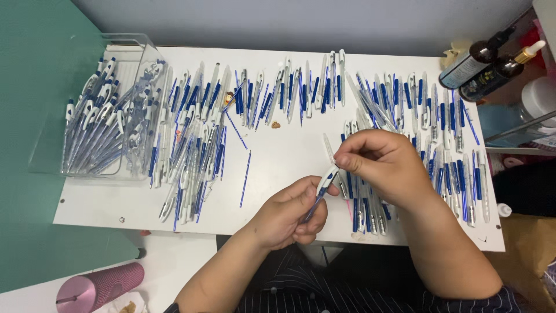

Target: The person assembles pens by hand, inserting blue ink refills into white and blue pen barrels and snapping the components together.

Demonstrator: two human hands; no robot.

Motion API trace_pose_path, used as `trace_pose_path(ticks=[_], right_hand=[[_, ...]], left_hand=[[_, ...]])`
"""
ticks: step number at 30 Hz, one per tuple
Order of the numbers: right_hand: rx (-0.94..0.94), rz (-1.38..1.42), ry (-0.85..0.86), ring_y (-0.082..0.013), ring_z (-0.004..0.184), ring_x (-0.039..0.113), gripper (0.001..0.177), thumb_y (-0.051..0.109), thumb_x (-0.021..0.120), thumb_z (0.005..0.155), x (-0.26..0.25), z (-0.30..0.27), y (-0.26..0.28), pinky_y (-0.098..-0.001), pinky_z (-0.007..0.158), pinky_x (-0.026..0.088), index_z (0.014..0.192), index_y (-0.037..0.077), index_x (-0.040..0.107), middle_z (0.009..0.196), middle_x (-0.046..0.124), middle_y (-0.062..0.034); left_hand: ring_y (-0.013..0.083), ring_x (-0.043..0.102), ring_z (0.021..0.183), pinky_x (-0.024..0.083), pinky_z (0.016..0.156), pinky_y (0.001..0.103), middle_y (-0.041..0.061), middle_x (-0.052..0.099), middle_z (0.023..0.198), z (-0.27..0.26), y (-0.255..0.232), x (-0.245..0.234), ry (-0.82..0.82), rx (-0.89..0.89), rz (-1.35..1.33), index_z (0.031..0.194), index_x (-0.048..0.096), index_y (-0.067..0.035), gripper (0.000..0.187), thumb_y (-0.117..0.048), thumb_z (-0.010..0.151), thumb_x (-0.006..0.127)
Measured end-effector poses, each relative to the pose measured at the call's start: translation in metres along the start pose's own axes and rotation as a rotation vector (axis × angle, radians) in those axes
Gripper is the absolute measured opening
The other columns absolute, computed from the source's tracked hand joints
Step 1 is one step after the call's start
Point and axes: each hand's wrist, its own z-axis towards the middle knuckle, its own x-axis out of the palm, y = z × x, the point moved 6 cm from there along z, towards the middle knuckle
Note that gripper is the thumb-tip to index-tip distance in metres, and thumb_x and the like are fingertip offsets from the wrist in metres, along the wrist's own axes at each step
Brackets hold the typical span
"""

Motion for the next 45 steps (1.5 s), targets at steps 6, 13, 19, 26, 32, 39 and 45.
trace_pose_path(ticks=[6,13,19,26,32,39,45], right_hand=[[-0.051,0.016,0.002,-0.0094,0.057,0.044,0.012,0.006,0.081,0.086,0.002,-0.001,-0.002,-0.0235,0.051,0.039,0.079,-0.001,0.073,0.055,0.055,-0.0053],[-0.063,-0.006,-0.003,-0.009,0.054,0.041,0.012,0.005,0.078,0.089,0.004,-0.002,0.006,-0.0231,0.05,0.036,0.078,-0.001,0.074,0.052,0.054,-0.0054],[-0.098,-0.054,0.034,-0.0109,0.059,0.047,0.008,0.003,0.076,0.089,0.001,-0.003,0.022,-0.0265,0.056,0.042,0.082,-0.002,0.077,0.056,0.062,-0.0083],[-0.119,-0.147,0.086,-0.0171,0.067,0.057,0.005,-0.002,0.075,0.086,0.002,-0.003,0.034,-0.0335,0.065,0.051,0.09,-0.003,0.077,0.068,0.068,-0.0122],[-0.127,-0.187,0.095,-0.0143,0.055,0.048,0.012,0.002,0.078,0.085,0.003,0.002,0.031,-0.0292,0.053,0.043,0.074,0.0,0.073,0.054,0.057,-0.0081],[-0.159,-0.183,0.118,-0.0136,0.049,0.041,0.025,0.004,0.073,0.089,0.008,0.004,0.029,-0.0289,0.048,0.037,0.064,0.002,0.069,0.048,0.049,-0.0063],[-0.186,-0.202,0.131,-0.0169,0.054,0.052,0.016,0.004,0.073,0.089,0.008,0.002,0.026,-0.0334,0.055,0.044,0.074,0.002,0.076,0.057,0.064,-0.01]], left_hand=[[0.0039,0.035,0.046,0.033,0.033,0.014,0.007,0.045,0.057,-0.002,0.0,0.002,-0.016,-0.002,0.036,0.127,0.049,0.005,0.039,-0.026,0.113,0.031],[0.0045,0.036,0.046,0.034,0.033,0.015,0.008,0.047,0.057,-0.002,0.001,-0.001,-0.042,0.011,0.041,0.125,0.05,0.005,0.036,-0.025,0.113,0.034],[0.0042,0.035,0.045,0.034,0.033,0.015,0.007,0.047,0.056,-0.003,-0.001,-0.002,-0.048,0.018,0.085,0.124,0.051,0.005,0.036,-0.025,0.112,0.034],[0.0034,0.035,0.044,0.034,0.032,0.015,0.007,0.047,0.056,-0.003,-0.006,-0.002,-0.03,0.012,0.071,0.123,0.051,0.005,0.037,-0.025,0.113,0.034],[0.0034,0.036,0.043,0.034,0.032,0.015,0.008,0.048,0.056,-0.003,-0.002,-0.002,-0.03,-0.003,0.076,0.121,0.051,0.005,0.035,-0.024,0.113,0.033],[0.0031,0.037,0.042,0.035,0.031,0.016,0.009,0.049,0.055,-0.002,-0.001,-0.001,-0.036,-0.007,0.079,0.118,0.052,0.005,0.034,-0.024,0.112,0.035],[0.0031,0.038,0.042,0.034,0.032,0.016,0.007,0.049,0.056,-0.004,-0.002,-0.002,-0.056,-0.007,0.102,0.118,0.051,0.004,0.033,-0.023,0.112,0.034]])
